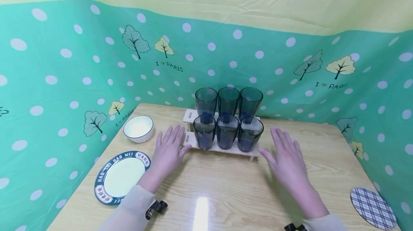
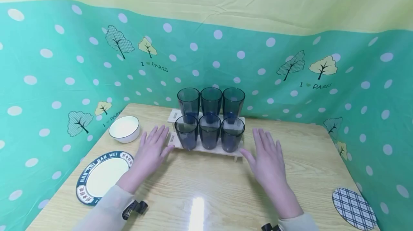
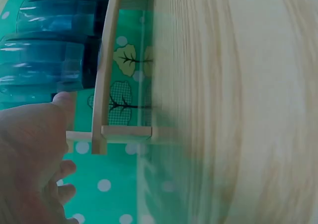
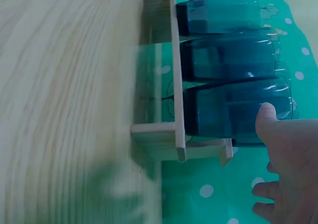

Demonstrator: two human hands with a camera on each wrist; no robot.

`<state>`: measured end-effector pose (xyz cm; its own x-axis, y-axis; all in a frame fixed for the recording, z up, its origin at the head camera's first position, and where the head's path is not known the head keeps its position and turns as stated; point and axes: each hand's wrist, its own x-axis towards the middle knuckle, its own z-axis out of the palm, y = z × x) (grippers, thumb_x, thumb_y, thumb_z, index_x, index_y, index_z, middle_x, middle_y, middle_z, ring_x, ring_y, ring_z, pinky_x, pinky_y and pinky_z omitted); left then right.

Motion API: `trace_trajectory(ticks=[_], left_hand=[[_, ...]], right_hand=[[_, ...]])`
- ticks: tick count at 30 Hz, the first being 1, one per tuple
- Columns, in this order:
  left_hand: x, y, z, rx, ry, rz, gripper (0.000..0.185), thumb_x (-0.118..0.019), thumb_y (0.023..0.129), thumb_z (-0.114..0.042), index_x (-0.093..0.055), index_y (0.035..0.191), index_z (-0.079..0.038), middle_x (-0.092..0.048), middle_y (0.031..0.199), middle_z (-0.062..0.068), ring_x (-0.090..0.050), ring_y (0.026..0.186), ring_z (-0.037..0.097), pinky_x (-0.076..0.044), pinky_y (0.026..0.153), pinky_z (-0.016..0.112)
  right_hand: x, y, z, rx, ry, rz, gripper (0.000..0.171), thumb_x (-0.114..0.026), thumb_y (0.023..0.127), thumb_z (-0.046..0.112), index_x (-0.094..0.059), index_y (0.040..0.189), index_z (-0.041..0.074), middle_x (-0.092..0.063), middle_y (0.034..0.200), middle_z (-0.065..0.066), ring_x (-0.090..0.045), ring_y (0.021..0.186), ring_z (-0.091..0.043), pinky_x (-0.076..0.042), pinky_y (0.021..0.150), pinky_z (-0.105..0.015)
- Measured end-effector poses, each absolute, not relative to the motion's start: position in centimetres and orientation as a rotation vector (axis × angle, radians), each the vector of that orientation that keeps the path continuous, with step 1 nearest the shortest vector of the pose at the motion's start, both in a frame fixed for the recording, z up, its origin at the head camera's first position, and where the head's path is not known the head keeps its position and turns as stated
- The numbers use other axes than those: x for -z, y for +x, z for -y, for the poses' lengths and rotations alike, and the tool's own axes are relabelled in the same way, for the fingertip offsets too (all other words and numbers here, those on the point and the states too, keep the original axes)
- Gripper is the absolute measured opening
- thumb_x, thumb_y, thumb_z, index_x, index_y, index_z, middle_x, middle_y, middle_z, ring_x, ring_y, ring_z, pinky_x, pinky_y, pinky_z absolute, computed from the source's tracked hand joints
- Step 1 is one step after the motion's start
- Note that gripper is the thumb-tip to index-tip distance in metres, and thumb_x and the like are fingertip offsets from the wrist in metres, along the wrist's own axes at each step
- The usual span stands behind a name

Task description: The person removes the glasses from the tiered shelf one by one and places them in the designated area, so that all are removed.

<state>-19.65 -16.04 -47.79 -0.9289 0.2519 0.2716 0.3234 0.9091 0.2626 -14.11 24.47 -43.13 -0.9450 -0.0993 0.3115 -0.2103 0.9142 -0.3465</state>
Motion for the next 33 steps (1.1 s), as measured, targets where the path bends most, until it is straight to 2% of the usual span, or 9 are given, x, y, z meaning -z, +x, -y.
trace_trajectory(ticks=[4, 10, 16, 20, 28, 33], left_hand=[[48.5, -19.8, 15.9, 0.490, -0.417, 2.838, 0.079, -0.061, 0.112, -0.050, -0.035, 0.172, -0.005, -0.035, 0.176, 0.020, -0.027, 0.164, 0.046, -0.006, 0.133, 0.069], [50.1, -19.9, 15.6, 0.549, -0.379, 2.839, 0.079, -0.062, 0.112, -0.051, -0.037, 0.172, -0.005, -0.037, 0.174, 0.022, -0.029, 0.163, 0.048, -0.016, 0.132, 0.071], [50.8, -19.9, 15.3, 0.615, -0.371, 2.831, 0.079, -0.061, 0.112, -0.050, -0.037, 0.171, -0.004, -0.038, 0.174, 0.024, -0.029, 0.162, 0.049, -0.018, 0.131, 0.072], [50.8, -20.0, 15.1, 0.679, -0.381, 2.812, 0.077, -0.061, 0.113, -0.047, -0.036, 0.171, -0.003, -0.039, 0.173, 0.025, -0.030, 0.161, 0.050, -0.020, 0.130, 0.073], [51.3, -20.4, 14.8, 0.923, -0.362, 2.782, 0.074, -0.060, 0.114, -0.043, -0.036, 0.170, -0.001, -0.041, 0.172, 0.025, -0.033, 0.161, 0.049, -0.023, 0.132, 0.065], [51.5, -20.4, 14.7, 1.042, -0.345, 2.740, 0.073, -0.062, 0.114, -0.037, -0.035, 0.170, 0.002, -0.041, 0.170, 0.028, -0.034, 0.159, 0.051, -0.025, 0.131, 0.065]], right_hand=[[43.0, -14.4, -23.9, -0.605, 0.247, 2.759, 0.088, -0.059, 0.112, 0.054, -0.022, 0.176, 0.007, -0.026, 0.178, -0.026, -0.021, 0.163, -0.053, -0.007, 0.133, -0.070], [43.1, -14.7, -23.4, -0.687, 0.238, 2.743, 0.089, -0.065, 0.110, 0.053, -0.022, 0.177, 0.013, -0.028, 0.178, -0.024, -0.023, 0.162, -0.052, -0.012, 0.133, -0.069], [42.9, -14.8, -22.8, -0.817, 0.167, 2.774, 0.094, -0.066, 0.108, 0.058, -0.015, 0.179, 0.025, -0.029, 0.176, -0.028, -0.029, 0.159, -0.056, -0.027, 0.123, -0.079], [42.5, -15.2, -22.3, -0.903, 0.133, 2.784, 0.097, -0.066, 0.106, 0.063, -0.011, 0.180, 0.030, -0.029, 0.178, -0.023, -0.030, 0.159, -0.054, -0.034, 0.117, -0.083], [41.8, -16.0, -21.7, -1.050, 0.086, 2.793, 0.103, -0.070, 0.103, 0.066, -0.009, 0.179, 0.034, -0.028, 0.179, -0.020, -0.030, 0.159, -0.054, -0.032, 0.118, -0.082], [41.5, -16.4, -21.4, -1.130, 0.070, 2.795, 0.105, -0.071, 0.101, 0.067, -0.008, 0.179, 0.036, -0.025, 0.180, -0.019, -0.030, 0.159, -0.055, -0.032, 0.120, -0.080]])
